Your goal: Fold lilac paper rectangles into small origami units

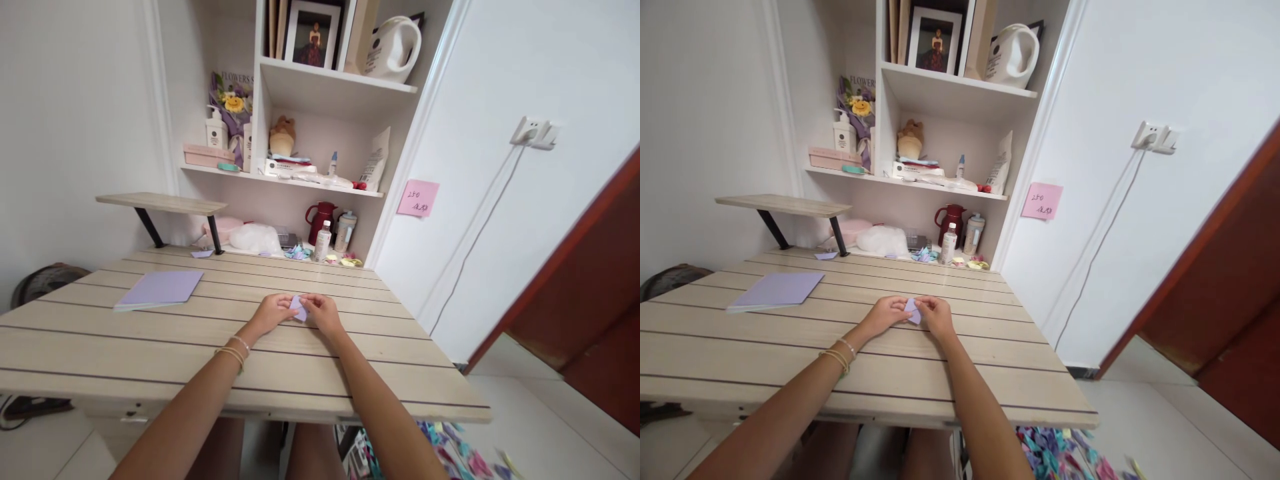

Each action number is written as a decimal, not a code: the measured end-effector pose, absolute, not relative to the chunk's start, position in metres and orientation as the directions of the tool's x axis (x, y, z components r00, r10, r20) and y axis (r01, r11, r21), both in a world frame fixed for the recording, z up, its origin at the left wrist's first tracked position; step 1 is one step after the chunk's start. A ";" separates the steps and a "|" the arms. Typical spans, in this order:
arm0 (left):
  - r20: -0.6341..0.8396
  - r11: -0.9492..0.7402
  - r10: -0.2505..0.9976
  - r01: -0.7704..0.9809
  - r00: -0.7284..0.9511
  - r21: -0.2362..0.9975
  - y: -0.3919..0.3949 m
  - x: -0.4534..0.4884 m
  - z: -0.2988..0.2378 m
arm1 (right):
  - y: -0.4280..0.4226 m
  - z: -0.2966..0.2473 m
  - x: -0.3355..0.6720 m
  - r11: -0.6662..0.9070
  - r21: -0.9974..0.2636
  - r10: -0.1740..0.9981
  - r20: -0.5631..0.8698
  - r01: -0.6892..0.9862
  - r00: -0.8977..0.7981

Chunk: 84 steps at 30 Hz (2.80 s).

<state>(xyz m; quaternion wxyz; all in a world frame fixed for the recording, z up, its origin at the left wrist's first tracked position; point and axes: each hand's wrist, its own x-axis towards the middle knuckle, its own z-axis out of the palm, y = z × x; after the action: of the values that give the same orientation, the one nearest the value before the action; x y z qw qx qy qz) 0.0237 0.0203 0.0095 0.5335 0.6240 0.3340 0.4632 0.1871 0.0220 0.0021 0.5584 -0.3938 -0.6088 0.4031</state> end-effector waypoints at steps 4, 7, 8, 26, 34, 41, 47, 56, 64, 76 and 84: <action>0.153 -0.118 0.924 -0.120 0.351 0.986 0.021 0.022 0.009 | 0.020 0.006 0.188 0.363 -0.931 0.926 0.365 -0.033 -0.096; 0.130 -0.088 0.928 -0.134 0.350 0.987 0.022 0.021 0.009 | 0.018 0.009 0.186 0.376 -0.925 0.919 0.379 -0.052 -0.107; 0.127 -0.086 0.930 -0.132 0.344 0.988 0.023 0.021 0.009 | 0.017 0.010 0.185 0.379 -0.924 0.919 0.382 -0.051 -0.095; 0.168 -0.143 0.962 -0.125 0.214 0.982 0.026 0.019 0.015 | 0.017 0.012 0.187 0.344 -0.932 0.927 0.357 -0.118 -0.113; 0.130 -0.048 0.953 -0.288 0.274 0.957 0.018 0.020 0.018 | 0.019 0.009 0.188 0.286 -0.958 0.956 0.288 -0.033 -0.059; 0.165 -0.138 0.955 -0.122 0.245 0.983 0.022 0.023 0.011 | 0.018 0.011 0.189 0.330 -0.944 0.944 0.329 -0.026 0.033; 0.218 -0.180 0.952 -0.185 0.213 0.966 0.019 0.021 0.018 | 0.017 0.014 0.191 0.385 -0.923 0.923 0.385 -0.008 0.003; 0.272 -0.217 0.945 -0.271 0.184 0.938 0.019 0.022 0.020 | 0.020 0.013 0.192 0.364 -0.923 0.925 0.374 -0.122 -0.069; 0.300 -0.264 0.928 -0.180 0.220 0.948 0.016 0.026 0.019 | 0.019 0.011 0.189 0.360 -0.931 0.933 0.357 -0.065 0.052; 0.192 -0.198 0.916 -0.022 0.352 0.980 0.018 0.023 0.009 | 0.020 0.005 0.188 0.433 -0.897 0.895 0.416 0.087 -0.158; 0.177 -0.180 0.928 -0.021 0.327 0.983 0.018 0.025 0.010 | 0.026 -0.003 0.188 0.296 -0.951 0.949 0.303 -0.084 -0.087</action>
<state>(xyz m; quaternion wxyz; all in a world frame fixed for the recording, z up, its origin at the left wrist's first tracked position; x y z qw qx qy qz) 0.0246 0.0181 0.0098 0.5261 0.6219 0.3647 0.4510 0.1882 0.0258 -0.0026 0.5619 -0.3752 -0.5765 0.4595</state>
